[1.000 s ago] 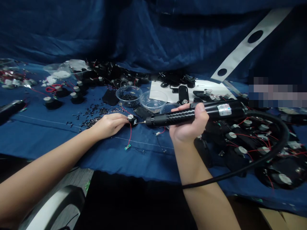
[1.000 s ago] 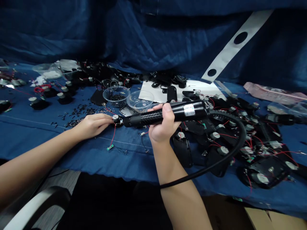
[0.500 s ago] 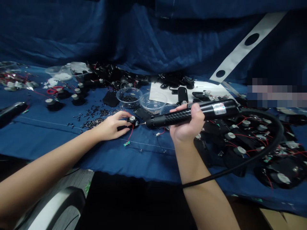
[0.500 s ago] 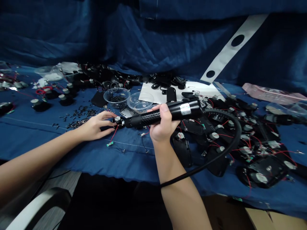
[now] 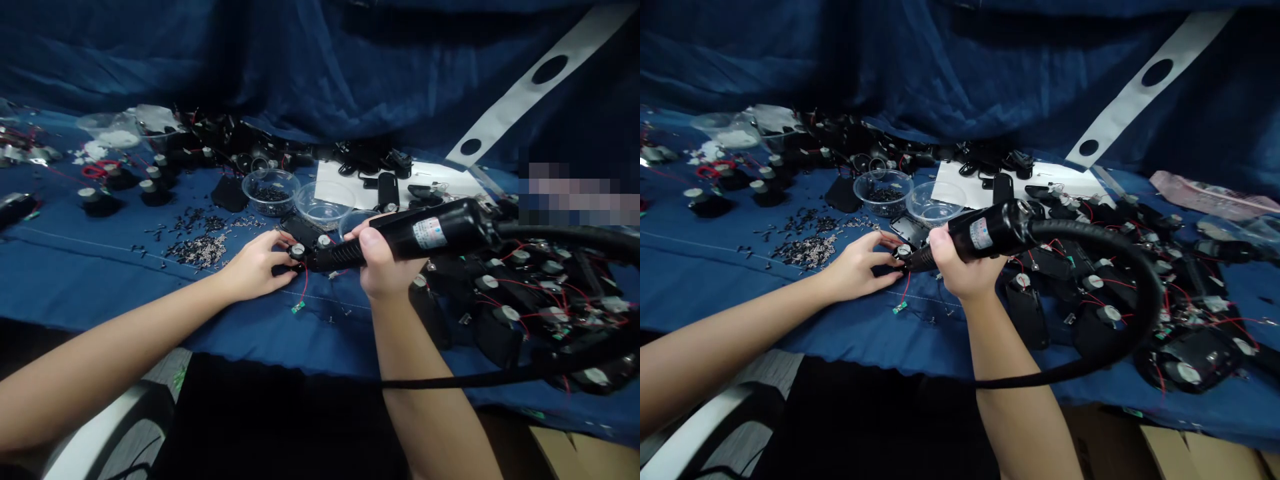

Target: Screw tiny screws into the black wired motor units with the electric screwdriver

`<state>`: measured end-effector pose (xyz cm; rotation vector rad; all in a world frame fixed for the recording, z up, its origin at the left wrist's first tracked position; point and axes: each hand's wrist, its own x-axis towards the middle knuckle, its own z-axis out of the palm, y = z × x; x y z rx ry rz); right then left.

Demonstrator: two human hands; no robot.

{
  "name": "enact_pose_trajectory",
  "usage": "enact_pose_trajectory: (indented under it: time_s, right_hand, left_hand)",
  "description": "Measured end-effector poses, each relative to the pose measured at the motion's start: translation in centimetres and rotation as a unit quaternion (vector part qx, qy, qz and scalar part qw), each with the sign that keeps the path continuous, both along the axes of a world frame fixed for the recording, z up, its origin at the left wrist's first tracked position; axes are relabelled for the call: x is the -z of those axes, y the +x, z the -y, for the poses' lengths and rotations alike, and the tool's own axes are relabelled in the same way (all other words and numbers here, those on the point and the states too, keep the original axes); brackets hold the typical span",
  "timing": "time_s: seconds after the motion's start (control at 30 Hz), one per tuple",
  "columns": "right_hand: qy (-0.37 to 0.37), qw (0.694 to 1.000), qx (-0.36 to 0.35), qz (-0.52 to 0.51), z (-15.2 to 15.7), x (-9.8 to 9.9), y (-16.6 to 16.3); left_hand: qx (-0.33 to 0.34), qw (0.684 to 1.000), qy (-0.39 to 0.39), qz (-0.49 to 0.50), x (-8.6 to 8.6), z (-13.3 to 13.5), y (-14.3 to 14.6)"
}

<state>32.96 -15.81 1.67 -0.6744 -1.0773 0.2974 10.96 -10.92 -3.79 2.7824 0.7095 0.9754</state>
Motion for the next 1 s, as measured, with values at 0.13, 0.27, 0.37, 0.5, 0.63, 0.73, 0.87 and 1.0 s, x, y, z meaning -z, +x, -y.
enact_pose_trajectory:
  time_s: [0.13,0.27,0.37,0.5,0.63,0.73,0.87,1.0]
  right_hand:
    - [0.016,1.000,0.001,0.003,-0.1,0.2,-0.4]
    - [0.018,1.000,0.008,0.013,-0.2,0.3,-0.4]
    - [0.017,0.999,0.023,0.021,-0.3,0.3,-0.4]
    - [-0.001,0.999,0.031,0.028,-0.2,0.2,-0.5]
    - [-0.033,0.998,0.016,0.045,0.4,0.0,-0.7]
    - [-0.056,0.997,0.002,0.057,0.7,-0.3,-1.0]
    - [-0.122,0.990,-0.054,0.051,-0.2,-1.5,-1.6]
    - [-0.190,0.951,-0.234,0.066,-2.9,-3.0,-2.2]
  left_hand:
    - [-0.009,1.000,-0.017,0.011,0.1,0.0,0.2]
    - [-0.016,0.999,-0.032,0.035,0.3,0.0,0.5]
    - [-0.017,0.998,-0.032,0.045,0.5,-0.1,0.6]
    - [-0.020,0.998,-0.033,0.048,0.6,0.0,0.7]
    - [-0.020,0.998,-0.040,0.045,0.6,0.0,0.7]
    - [-0.026,0.998,-0.047,0.035,0.5,0.0,0.7]
    - [-0.027,0.998,-0.043,0.037,0.5,-0.1,0.9]
    - [-0.033,0.997,-0.045,0.051,0.7,-0.2,0.9]
